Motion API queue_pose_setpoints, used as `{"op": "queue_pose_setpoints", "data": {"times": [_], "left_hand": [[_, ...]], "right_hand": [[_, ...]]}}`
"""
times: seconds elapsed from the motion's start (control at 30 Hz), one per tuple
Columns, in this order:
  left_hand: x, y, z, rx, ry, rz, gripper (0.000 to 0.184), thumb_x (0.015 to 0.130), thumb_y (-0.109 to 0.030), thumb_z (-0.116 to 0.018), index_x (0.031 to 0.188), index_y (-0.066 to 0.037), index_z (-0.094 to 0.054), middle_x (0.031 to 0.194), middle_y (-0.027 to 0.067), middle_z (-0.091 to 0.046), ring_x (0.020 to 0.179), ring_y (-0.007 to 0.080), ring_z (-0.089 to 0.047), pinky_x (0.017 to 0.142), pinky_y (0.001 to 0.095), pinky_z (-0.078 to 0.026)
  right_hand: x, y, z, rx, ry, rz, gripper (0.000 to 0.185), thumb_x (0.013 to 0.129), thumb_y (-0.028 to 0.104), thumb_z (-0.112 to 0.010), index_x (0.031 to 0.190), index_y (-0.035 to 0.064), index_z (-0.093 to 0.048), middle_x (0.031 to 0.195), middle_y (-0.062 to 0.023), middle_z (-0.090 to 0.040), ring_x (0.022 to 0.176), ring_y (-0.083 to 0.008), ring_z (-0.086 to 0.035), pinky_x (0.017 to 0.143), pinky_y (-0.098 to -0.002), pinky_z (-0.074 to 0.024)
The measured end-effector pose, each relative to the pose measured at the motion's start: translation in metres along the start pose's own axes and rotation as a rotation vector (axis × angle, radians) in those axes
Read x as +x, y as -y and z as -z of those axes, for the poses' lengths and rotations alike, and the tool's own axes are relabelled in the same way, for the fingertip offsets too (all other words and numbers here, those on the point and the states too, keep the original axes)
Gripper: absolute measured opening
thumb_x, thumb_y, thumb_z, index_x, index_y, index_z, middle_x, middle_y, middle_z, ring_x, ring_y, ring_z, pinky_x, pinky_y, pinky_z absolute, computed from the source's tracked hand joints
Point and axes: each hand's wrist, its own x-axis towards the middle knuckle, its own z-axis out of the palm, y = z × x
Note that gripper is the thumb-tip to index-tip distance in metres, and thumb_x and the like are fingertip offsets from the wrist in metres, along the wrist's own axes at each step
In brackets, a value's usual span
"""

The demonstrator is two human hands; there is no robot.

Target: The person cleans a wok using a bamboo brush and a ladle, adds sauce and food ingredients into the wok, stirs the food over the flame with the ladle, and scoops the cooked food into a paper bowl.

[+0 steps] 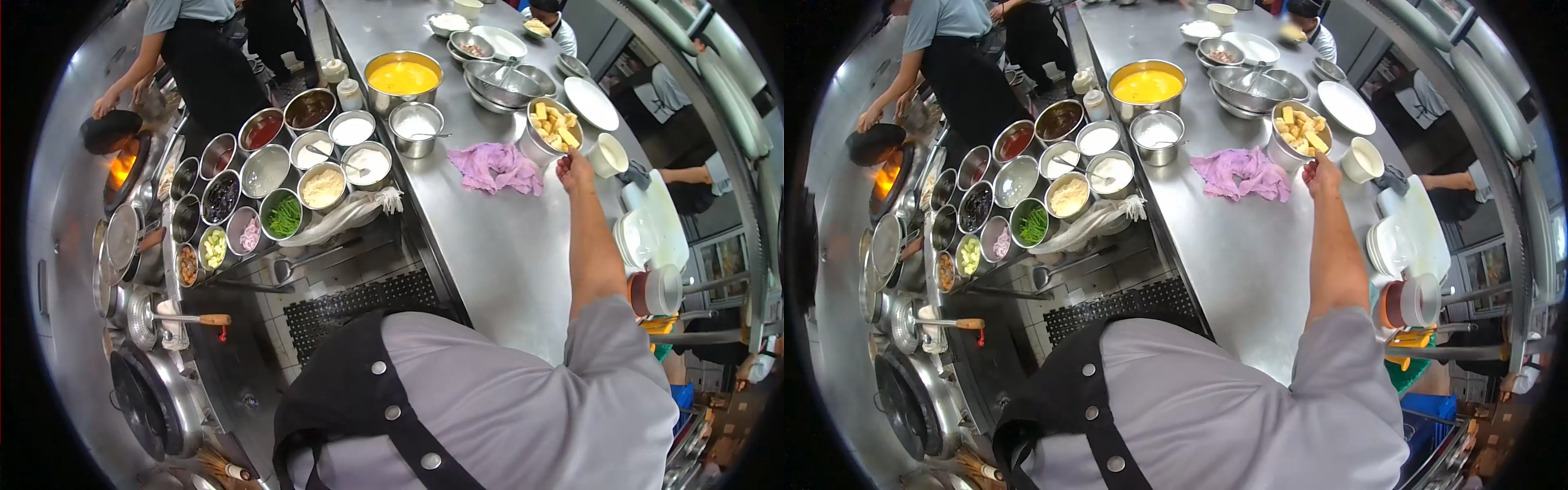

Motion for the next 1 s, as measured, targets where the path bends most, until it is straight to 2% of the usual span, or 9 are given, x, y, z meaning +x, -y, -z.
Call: {"op": "queue_pose_setpoints", "data": {"times": [0.13, 0.2, 0.27, 0.47, 0.53, 0.6, 0.77, 0.87, 1.0], "left_hand": [[-0.012, 0.004, -0.010, 0.052, -0.036, 0.000, 0.054, 0.087, -0.036, -0.072, 0.129, -0.007, -0.055, 0.111, 0.0151, -0.070, 0.101, 0.0294, -0.068, 0.089, 0.0406, -0.053], [-0.019, 0.003, -0.010, 0.052, -0.074, 0.011, 0.053, 0.087, -0.035, -0.072, 0.129, -0.006, -0.055, 0.111, 0.0150, -0.070, 0.100, 0.0292, -0.068, 0.089, 0.0404, -0.053], [-0.023, 0.009, -0.011, 0.032, -0.095, 0.006, 0.053, 0.087, -0.035, -0.072, 0.129, -0.006, -0.055, 0.111, 0.0148, -0.070, 0.100, 0.0290, -0.069, 0.088, 0.0402, -0.053], [-0.065, -0.067, 0.024, -0.332, -0.244, 0.046, 0.037, 0.090, -0.027, -0.070, 0.119, -0.005, -0.061, 0.097, 0.0077, -0.070, 0.083, 0.0190, -0.068, 0.075, 0.0335, -0.055], [-0.054, -0.060, 0.034, -0.767, -0.261, 0.021, 0.025, 0.092, -0.023, -0.068, 0.110, -0.006, -0.064, 0.086, 0.0033, -0.064, 0.074, 0.0123, -0.062, 0.066, 0.0280, -0.053], [-0.075, -0.102, 0.068, -0.859, -0.215, 0.024, 0.019, 0.098, -0.024, -0.061, 0.105, -0.006, -0.061, 0.099, 0.0035, -0.065, 0.082, 0.0126, -0.063, 0.070, 0.0296, -0.055], [-0.156, -0.217, 0.151, -0.948, 0.021, -0.480, 0.025, 0.099, -0.021, -0.060, 0.118, -0.005, -0.058, 0.110, 0.0078, -0.065, 0.096, 0.0177, -0.065, 0.078, 0.0313, -0.057], [-0.202, -0.242, 0.185, -1.061, 0.199, -0.609, 0.033, 0.100, -0.022, -0.060, 0.126, -0.004, -0.054, 0.120, 0.0096, -0.060, 0.101, 0.0189, -0.064, 0.081, 0.0346, -0.057], [-0.201, -0.193, 0.207, -1.030, -0.193, -0.553, 0.028, 0.096, -0.018, -0.063, 0.117, -0.002, -0.052, 0.108, 0.0085, -0.059, 0.086, 0.0169, -0.064, 0.066, 0.0350, -0.060]], "right_hand": [[0.057, 0.014, 0.018, -0.183, 0.033, 0.025, 0.006, 0.091, 0.010, -0.060, 0.097, 0.0066, -0.059, 0.081, -0.0070, -0.059, 0.072, -0.0200, -0.060, 0.060, -0.0356, -0.0540], [0.038, 0.032, 0.011, -0.110, 0.039, 0.027, 0.017, 0.092, 0.012, -0.060, 0.108, 0.0055, -0.061, 0.099, -0.0111, -0.062, 0.090, -0.0275, -0.062, 0.075, -0.0463, -0.0572], [0.035, 0.046, 0.020, -0.236, 0.030, 0.031, 0.030, 0.089, 0.013, -0.065, 0.117, 0.0024, -0.060, 0.108, -0.0145, -0.063, 0.090, -0.0299, -0.065, 0.071, -0.0448, -0.0591], [0.001, 0.065, 0.061, -0.230, 0.175, 0.429, 0.013, 0.090, 0.010, -0.061, 0.101, 0.0025, -0.062, 0.102, -0.0108, -0.063, 0.092, -0.0261, -0.066, 0.074, -0.0412, -0.0594], [-0.062, 0.072, 0.038, -0.256, 0.286, 0.422, 0.007, 0.092, 0.011, -0.059, 0.095, 0.0046, -0.059, 0.097, -0.0086, -0.063, 0.092, -0.0239, -0.066, 0.075, -0.0387, -0.0586], [-0.120, 0.070, 0.007, -0.249, 0.444, 0.344, 0.010, 0.095, 0.015, -0.057, 0.092, 0.0061, -0.056, 0.095, -0.0075, -0.063, 0.090, -0.0212, -0.066, 0.076, -0.0368, -0.0578], [-0.247, -0.044, -0.115, -0.268, 0.981, 0.183, 0.003, 0.083, 0.005, -0.061, 0.086, 0.0064, -0.060, 0.086, -0.0037, -0.059, 0.082, -0.0147, -0.060, 0.076, -0.0302, -0.0518], [-0.377, -0.142, -0.193, -0.249, 1.130, -0.124, 0.011, 0.083, 0.001, -0.061, 0.078, 0.0103, -0.057, 0.074, 0.0015, -0.058, 0.063, -0.0077, -0.055, 0.057, -0.0229, -0.0472], [-0.501, -0.235, -0.255, -0.374, 1.340, -0.236, 0.020, 0.083, 0.002, -0.062, 0.073, 0.0138, -0.049, 0.066, 0.0039, -0.054, 0.051, -0.0059, -0.047, 0.046, -0.0211, -0.0379]]}}
